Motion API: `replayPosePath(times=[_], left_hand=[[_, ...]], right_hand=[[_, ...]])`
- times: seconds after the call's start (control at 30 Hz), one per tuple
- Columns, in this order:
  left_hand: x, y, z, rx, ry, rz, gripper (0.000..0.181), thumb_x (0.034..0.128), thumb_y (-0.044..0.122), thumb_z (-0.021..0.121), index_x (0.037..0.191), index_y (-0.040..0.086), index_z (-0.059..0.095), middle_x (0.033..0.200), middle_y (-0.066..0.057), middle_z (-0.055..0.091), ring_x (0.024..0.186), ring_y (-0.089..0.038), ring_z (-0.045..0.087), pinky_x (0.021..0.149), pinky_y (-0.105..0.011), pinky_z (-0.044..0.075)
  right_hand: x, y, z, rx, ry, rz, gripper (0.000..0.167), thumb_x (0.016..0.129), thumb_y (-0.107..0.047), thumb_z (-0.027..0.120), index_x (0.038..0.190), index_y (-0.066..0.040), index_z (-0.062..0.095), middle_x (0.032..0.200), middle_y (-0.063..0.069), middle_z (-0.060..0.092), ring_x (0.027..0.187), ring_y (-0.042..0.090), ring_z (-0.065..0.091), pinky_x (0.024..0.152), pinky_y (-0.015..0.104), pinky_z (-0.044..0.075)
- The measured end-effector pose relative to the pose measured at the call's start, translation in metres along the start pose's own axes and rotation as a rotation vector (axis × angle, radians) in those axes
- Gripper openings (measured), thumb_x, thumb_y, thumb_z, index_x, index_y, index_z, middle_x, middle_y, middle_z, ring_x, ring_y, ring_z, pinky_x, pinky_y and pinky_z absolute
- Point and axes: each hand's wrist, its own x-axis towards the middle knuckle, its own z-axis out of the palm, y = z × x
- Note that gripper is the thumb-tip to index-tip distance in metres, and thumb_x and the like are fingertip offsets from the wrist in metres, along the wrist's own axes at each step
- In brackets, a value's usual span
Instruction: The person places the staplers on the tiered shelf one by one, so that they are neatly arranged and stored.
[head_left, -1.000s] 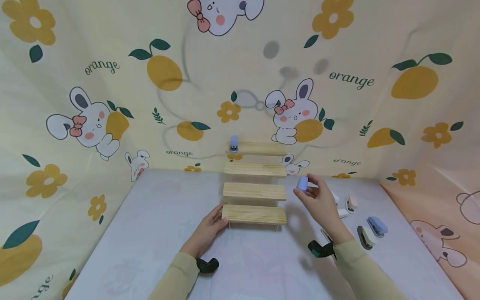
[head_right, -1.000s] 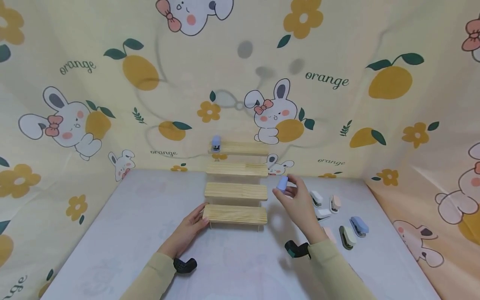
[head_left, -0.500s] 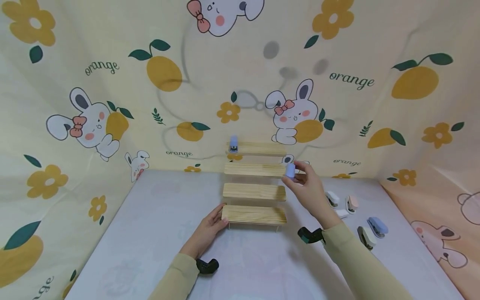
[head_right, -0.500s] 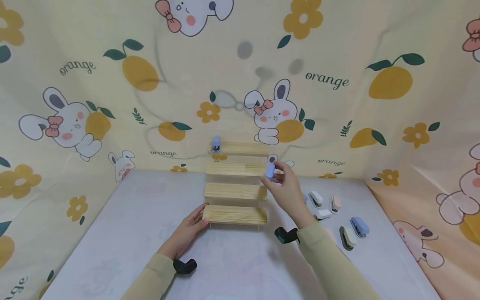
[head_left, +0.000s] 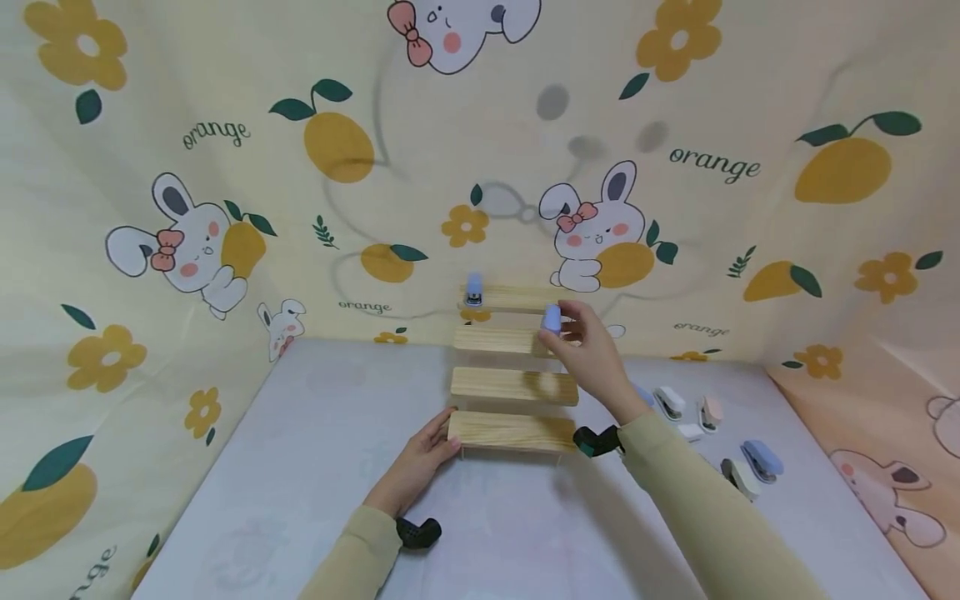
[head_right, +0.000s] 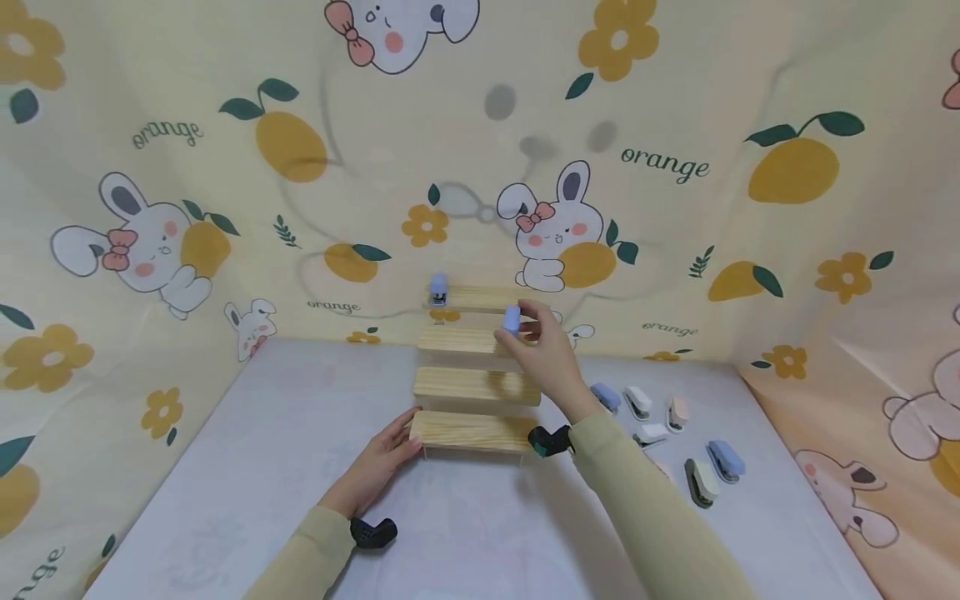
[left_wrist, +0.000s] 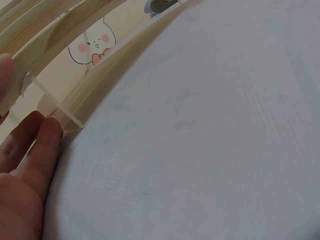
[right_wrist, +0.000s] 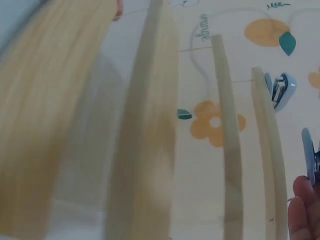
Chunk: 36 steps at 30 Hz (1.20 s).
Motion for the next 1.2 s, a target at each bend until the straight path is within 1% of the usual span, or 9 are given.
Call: replayPosePath(times=[0.13,0.23,0.3,0.43,0.6,0.77,0.83,0.97,1.2], left_hand=[[0.0,0.0,0.0,-0.008,-0.001,0.011,0.066,0.0953,0.025,0.062,0.153,0.022,0.03,0.146,-0.013,0.043,0.133,-0.023,0.04,0.112,-0.042,0.028],[0.001,-0.001,0.0,-0.004,-0.001,0.021,0.065,0.0961,0.024,0.061,0.153,0.02,0.03,0.146,-0.015,0.043,0.134,-0.024,0.04,0.112,-0.043,0.028],[0.001,-0.001,0.0,0.007,0.006,0.018,0.064,0.096,0.024,0.061,0.153,0.021,0.03,0.146,-0.015,0.043,0.133,-0.024,0.041,0.112,-0.043,0.028],[0.001,-0.001,0.0,0.021,0.013,0.015,0.064,0.0955,0.026,0.061,0.152,0.024,0.032,0.145,-0.014,0.044,0.133,-0.024,0.042,0.112,-0.043,0.028],[0.002,-0.001,0.0,-0.001,0.001,0.021,0.062,0.096,0.023,0.061,0.152,0.023,0.032,0.145,-0.013,0.044,0.131,-0.022,0.043,0.111,-0.042,0.029],[0.003,0.0,0.001,0.003,-0.004,0.028,0.063,0.0961,0.022,0.061,0.152,0.023,0.031,0.145,-0.013,0.044,0.132,-0.022,0.043,0.111,-0.04,0.03],[0.003,0.0,0.001,0.016,-0.003,0.027,0.064,0.096,0.024,0.061,0.152,0.023,0.03,0.146,-0.013,0.043,0.133,-0.023,0.041,0.111,-0.04,0.03],[0.002,0.001,0.001,0.036,0.005,0.023,0.066,0.0958,0.026,0.061,0.153,0.023,0.029,0.148,-0.013,0.041,0.136,-0.024,0.038,0.111,-0.04,0.03],[0.002,-0.001,0.0,0.067,0.006,0.015,0.065,0.0958,0.031,0.061,0.153,0.025,0.029,0.149,-0.011,0.04,0.136,-0.023,0.037,0.111,-0.04,0.03]], right_hand=[[0.019,-0.003,0.004,-0.026,-0.016,-0.039,0.07,0.089,-0.042,0.069,0.141,-0.005,0.041,0.129,0.007,0.052,0.113,0.023,0.05,0.096,0.042,0.041],[0.032,-0.006,0.008,-0.041,-0.036,-0.026,0.071,0.089,-0.044,0.067,0.142,-0.006,0.04,0.129,0.006,0.052,0.114,0.021,0.05,0.098,0.041,0.041],[0.041,-0.008,0.011,-0.039,-0.056,-0.013,0.07,0.09,-0.045,0.066,0.143,-0.007,0.039,0.13,0.005,0.051,0.115,0.021,0.049,0.099,0.039,0.042],[0.058,-0.008,0.014,-0.029,-0.1,-0.018,0.068,0.092,-0.041,0.064,0.144,-0.007,0.037,0.132,0.008,0.048,0.118,0.022,0.048,0.1,0.039,0.042],[0.075,-0.003,0.014,-0.026,-0.144,0.011,0.063,0.093,-0.04,0.063,0.141,-0.009,0.037,0.135,0.007,0.047,0.112,0.023,0.049,0.094,0.04,0.045],[0.081,0.0,0.013,-0.048,-0.181,0.076,0.058,0.093,-0.044,0.062,0.136,-0.014,0.038,0.136,0.004,0.047,0.105,0.023,0.05,0.086,0.037,0.048],[0.082,-0.001,0.013,-0.056,-0.186,0.091,0.056,0.093,-0.045,0.061,0.134,-0.014,0.039,0.135,0.004,0.047,0.105,0.022,0.05,0.086,0.036,0.048],[0.081,-0.002,0.015,-0.07,-0.205,0.104,0.054,0.095,-0.042,0.06,0.134,-0.013,0.038,0.137,0.008,0.047,0.107,0.024,0.05,0.088,0.038,0.047],[0.082,-0.001,0.013,-0.122,-0.233,0.126,0.062,0.089,-0.031,0.071,0.136,-0.015,0.034,0.139,0.01,0.046,0.108,0.025,0.048,0.092,0.04,0.042]])
